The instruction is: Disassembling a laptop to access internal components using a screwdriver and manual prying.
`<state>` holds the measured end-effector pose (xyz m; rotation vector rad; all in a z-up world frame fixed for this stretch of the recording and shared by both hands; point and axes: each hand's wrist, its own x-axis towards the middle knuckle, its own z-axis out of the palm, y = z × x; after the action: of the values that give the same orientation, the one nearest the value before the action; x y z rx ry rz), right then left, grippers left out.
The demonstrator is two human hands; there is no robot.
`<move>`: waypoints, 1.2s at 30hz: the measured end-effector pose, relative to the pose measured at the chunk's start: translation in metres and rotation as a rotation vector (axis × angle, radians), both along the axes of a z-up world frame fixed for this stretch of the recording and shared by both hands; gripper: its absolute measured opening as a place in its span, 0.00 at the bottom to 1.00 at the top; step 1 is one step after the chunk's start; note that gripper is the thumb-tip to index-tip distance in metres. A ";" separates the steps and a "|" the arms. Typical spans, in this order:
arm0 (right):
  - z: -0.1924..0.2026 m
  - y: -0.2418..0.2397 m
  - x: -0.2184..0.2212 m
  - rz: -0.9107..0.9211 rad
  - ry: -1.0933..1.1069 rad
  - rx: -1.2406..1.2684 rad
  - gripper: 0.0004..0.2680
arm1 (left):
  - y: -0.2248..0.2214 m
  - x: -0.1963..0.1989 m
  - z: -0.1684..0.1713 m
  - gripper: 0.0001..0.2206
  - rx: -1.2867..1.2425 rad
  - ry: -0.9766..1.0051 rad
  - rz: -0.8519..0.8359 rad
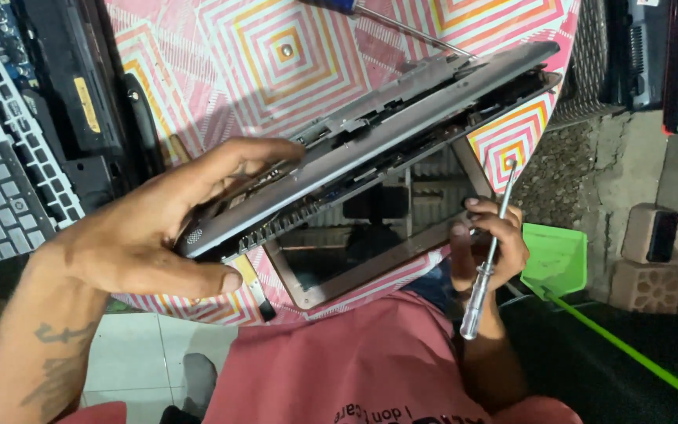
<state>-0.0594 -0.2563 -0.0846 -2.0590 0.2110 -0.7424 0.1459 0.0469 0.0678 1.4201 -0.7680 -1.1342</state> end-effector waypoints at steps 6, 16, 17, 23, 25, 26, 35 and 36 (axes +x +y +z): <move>0.002 0.001 0.004 -0.002 -0.034 -0.051 0.09 | 0.007 0.003 -0.008 0.35 -0.107 -0.040 0.130; 0.012 -0.012 0.021 0.009 0.014 -0.002 0.09 | 0.012 0.002 -0.015 0.26 -0.113 0.101 0.513; 0.010 -0.014 0.025 0.000 0.012 -0.003 0.09 | 0.013 0.002 -0.014 0.25 -0.109 0.131 0.570; 0.004 -0.010 0.028 0.033 0.026 -0.087 0.06 | 0.015 0.014 -0.014 0.23 -0.099 0.119 0.648; 0.008 -0.004 0.028 0.029 0.043 -0.123 0.05 | 0.019 0.016 -0.022 0.23 -0.127 0.163 0.671; 0.010 -0.002 0.033 0.024 0.037 -0.163 0.05 | 0.021 0.021 -0.025 0.22 -0.165 0.184 0.691; 0.011 0.000 0.033 0.009 0.115 -0.255 0.07 | 0.026 0.033 -0.038 0.10 -0.369 0.419 0.888; 0.011 0.000 0.032 0.014 0.112 -0.256 0.07 | 0.025 0.034 -0.038 0.10 -0.372 0.417 0.892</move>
<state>-0.0275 -0.2560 -0.0733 -2.3461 0.1707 -0.6739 0.1801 0.0718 0.0294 0.9764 -0.0009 -0.5083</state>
